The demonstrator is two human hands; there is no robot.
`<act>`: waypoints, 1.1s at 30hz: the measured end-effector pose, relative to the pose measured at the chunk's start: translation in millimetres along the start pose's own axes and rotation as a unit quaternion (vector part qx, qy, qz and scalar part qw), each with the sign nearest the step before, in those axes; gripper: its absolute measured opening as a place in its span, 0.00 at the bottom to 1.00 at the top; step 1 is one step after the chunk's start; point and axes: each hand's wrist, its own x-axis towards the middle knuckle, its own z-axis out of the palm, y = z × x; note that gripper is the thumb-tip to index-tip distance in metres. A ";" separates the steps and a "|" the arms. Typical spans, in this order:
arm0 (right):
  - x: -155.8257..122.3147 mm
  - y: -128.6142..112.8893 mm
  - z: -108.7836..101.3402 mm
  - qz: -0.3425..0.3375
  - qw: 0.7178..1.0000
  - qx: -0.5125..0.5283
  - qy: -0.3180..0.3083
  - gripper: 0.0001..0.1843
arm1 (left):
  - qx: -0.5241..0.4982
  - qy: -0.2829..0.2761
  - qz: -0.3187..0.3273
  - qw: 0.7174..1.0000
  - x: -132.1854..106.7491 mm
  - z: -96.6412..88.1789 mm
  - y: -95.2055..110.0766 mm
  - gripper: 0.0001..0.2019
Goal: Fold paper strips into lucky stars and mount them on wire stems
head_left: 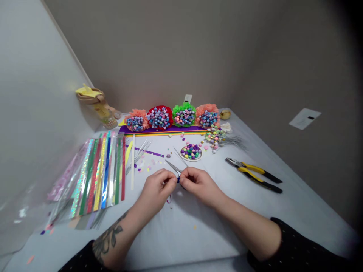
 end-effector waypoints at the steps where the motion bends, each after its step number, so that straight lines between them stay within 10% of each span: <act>1: 0.3 0.2 -0.5 0.008 1.000 0.017 -0.003 0.06 | 0.002 0.009 0.014 1.000 -0.7 0.7 -1.4 0.07; 8: 0.5 -0.6 -0.2 0.028 0.997 0.074 -0.016 0.09 | 0.017 0.056 0.159 0.985 -5.8 5.0 -8.9 0.10; 33: -5.8 4.9 -3.6 -0.292 0.931 -0.197 0.096 0.05 | -0.043 0.083 0.079 0.992 -0.5 0.2 -3.9 0.07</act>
